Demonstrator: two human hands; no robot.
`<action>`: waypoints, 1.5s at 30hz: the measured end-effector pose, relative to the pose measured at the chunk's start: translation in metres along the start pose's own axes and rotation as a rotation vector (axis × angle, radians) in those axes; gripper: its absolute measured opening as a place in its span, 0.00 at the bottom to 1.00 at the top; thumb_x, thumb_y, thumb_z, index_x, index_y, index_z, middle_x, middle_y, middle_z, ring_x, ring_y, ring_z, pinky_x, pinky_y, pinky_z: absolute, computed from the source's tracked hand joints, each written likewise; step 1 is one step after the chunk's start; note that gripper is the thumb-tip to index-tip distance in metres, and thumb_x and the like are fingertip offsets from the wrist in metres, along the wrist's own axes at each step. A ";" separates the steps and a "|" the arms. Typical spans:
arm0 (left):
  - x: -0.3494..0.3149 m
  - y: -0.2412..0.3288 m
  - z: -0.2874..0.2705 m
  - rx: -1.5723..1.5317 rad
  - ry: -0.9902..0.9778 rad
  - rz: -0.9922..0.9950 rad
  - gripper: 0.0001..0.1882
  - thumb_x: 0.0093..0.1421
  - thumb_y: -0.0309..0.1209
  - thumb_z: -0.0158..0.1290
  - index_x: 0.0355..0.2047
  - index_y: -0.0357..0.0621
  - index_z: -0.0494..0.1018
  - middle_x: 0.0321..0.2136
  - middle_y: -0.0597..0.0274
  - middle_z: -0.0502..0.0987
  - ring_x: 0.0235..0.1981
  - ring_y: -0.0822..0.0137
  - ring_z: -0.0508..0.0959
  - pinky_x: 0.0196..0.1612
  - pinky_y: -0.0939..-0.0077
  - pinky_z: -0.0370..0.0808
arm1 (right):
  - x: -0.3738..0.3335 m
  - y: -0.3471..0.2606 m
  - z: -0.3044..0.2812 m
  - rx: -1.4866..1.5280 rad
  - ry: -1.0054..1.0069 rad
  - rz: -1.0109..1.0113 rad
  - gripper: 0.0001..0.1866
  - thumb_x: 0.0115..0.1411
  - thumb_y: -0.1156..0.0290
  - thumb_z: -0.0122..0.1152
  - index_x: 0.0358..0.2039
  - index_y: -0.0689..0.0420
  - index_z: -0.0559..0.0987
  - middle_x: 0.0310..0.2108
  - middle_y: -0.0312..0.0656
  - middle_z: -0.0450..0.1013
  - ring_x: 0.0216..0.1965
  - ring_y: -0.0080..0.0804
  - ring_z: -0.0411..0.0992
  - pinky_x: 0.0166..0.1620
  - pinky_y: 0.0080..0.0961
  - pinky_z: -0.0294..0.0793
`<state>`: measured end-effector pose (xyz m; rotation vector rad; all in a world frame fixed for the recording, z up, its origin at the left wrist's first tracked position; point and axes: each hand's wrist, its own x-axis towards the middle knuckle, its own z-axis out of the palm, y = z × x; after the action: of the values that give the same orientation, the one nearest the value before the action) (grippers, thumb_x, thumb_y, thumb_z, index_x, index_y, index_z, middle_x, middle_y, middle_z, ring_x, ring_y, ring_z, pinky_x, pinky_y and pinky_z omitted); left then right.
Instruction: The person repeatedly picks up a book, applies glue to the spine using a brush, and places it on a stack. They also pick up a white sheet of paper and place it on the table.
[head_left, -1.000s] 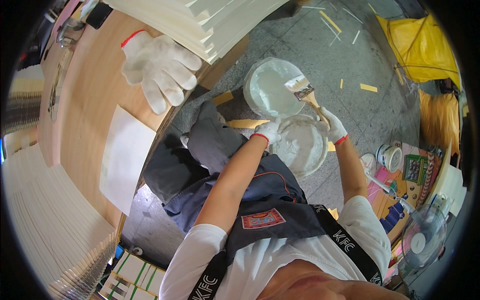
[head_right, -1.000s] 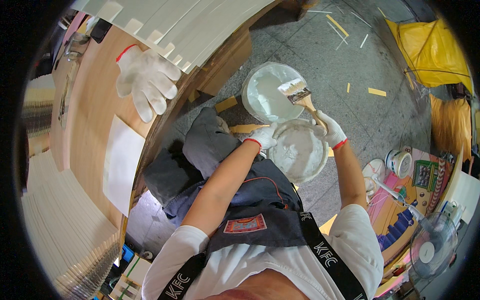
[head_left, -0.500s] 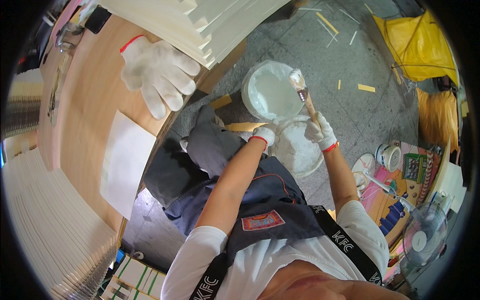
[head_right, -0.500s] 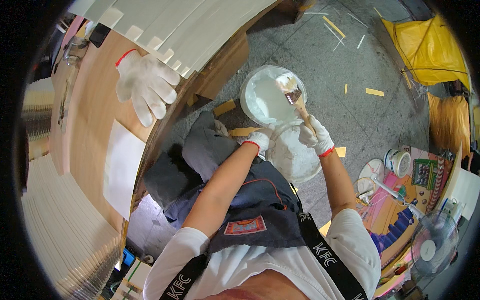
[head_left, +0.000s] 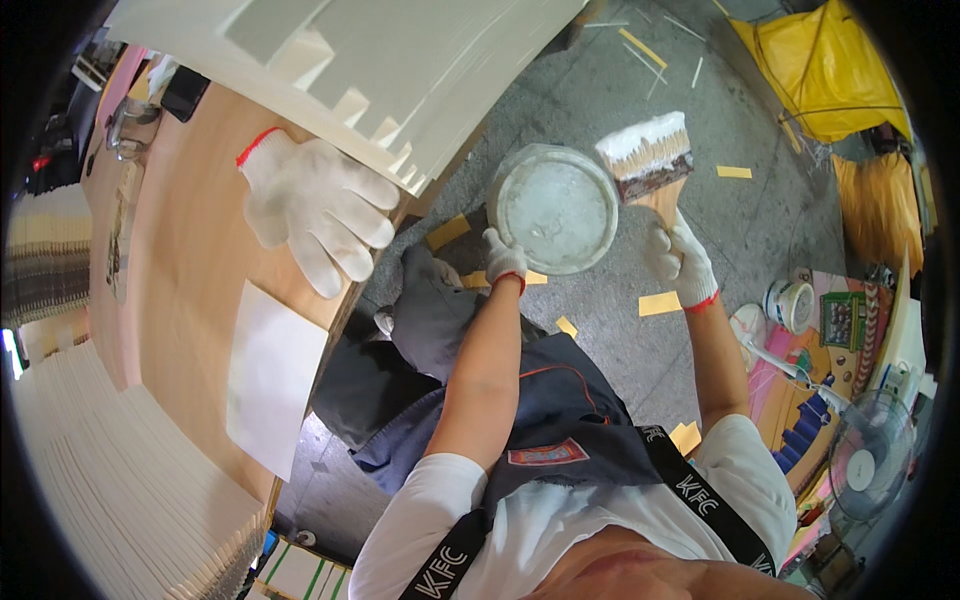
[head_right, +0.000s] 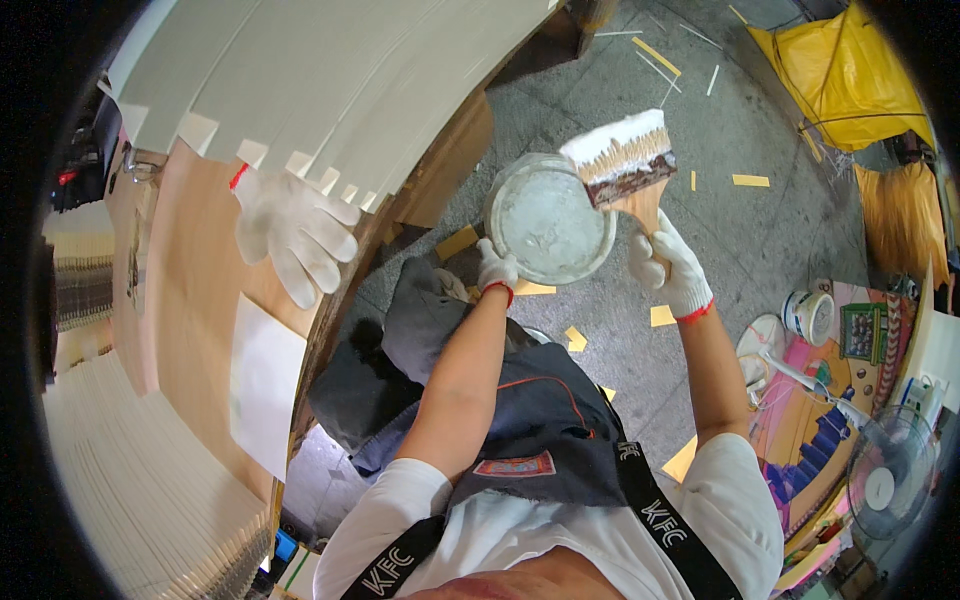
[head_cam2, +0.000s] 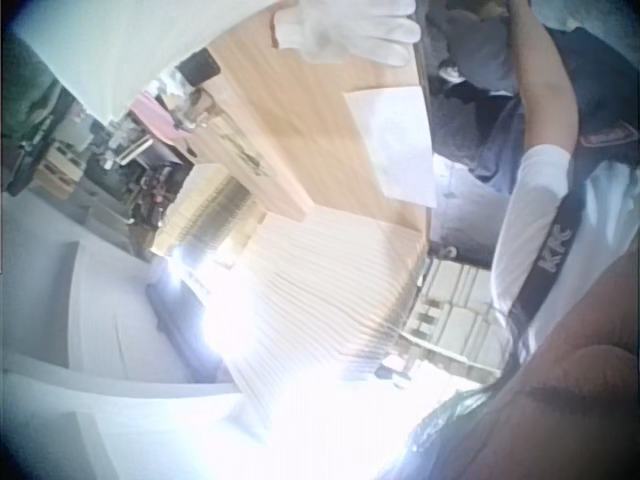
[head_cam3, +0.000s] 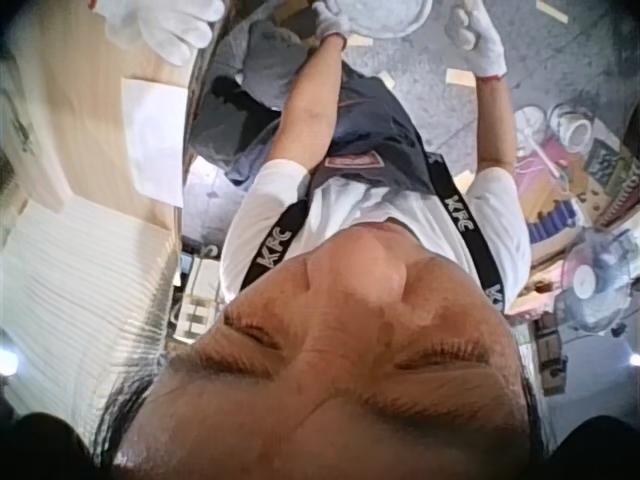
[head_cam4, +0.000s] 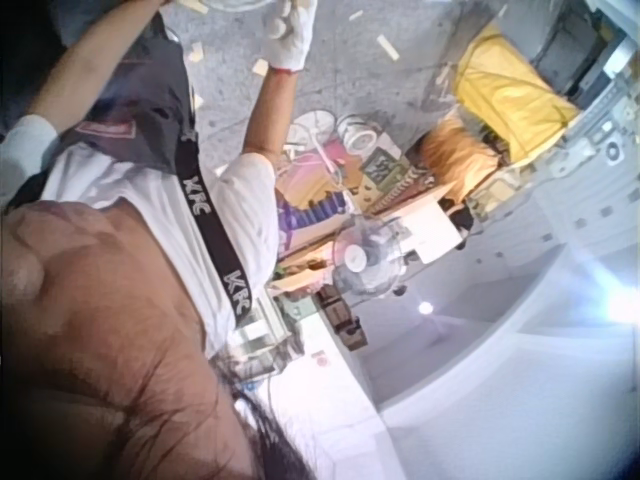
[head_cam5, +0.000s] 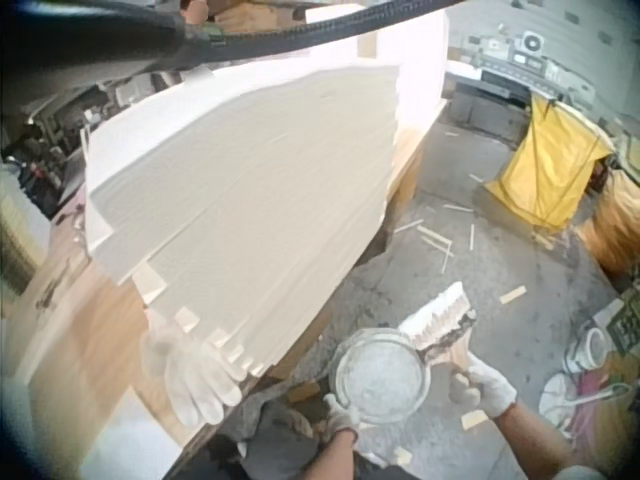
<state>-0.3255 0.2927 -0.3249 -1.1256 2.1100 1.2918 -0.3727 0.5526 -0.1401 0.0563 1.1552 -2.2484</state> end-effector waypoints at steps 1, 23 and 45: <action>0.012 -0.008 0.007 -0.039 -0.011 0.023 0.36 0.58 0.39 0.56 0.62 0.49 0.53 0.53 0.41 0.73 0.54 0.41 0.75 0.54 0.50 0.70 | 0.001 -0.002 -0.003 0.022 -0.041 0.023 0.31 0.63 0.60 0.59 0.64 0.52 0.61 0.27 0.28 0.69 0.16 0.14 0.61 0.18 0.14 0.61; -0.279 0.384 -0.405 0.924 0.037 1.067 0.21 0.63 0.31 0.53 0.57 0.45 0.71 0.40 0.61 0.74 0.43 0.67 0.71 0.53 0.74 0.66 | 0.115 -0.081 0.145 -1.585 0.157 -1.003 0.23 0.66 0.58 0.54 0.62 0.30 0.67 0.34 0.43 0.71 0.30 0.44 0.76 0.32 0.36 0.77; -0.273 0.427 -0.404 1.126 -0.224 0.778 0.44 0.60 0.43 0.59 0.73 0.60 0.49 0.34 0.68 0.65 0.40 0.71 0.64 0.51 0.79 0.61 | 0.099 -0.106 0.176 -0.642 0.189 -0.869 0.24 0.68 0.64 0.54 0.63 0.52 0.67 0.58 0.49 0.72 0.56 0.46 0.73 0.58 0.34 0.71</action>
<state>-0.4893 0.1557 0.2873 0.3151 2.5377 0.2160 -0.4699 0.4176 0.0166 -0.6082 2.2782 -2.4389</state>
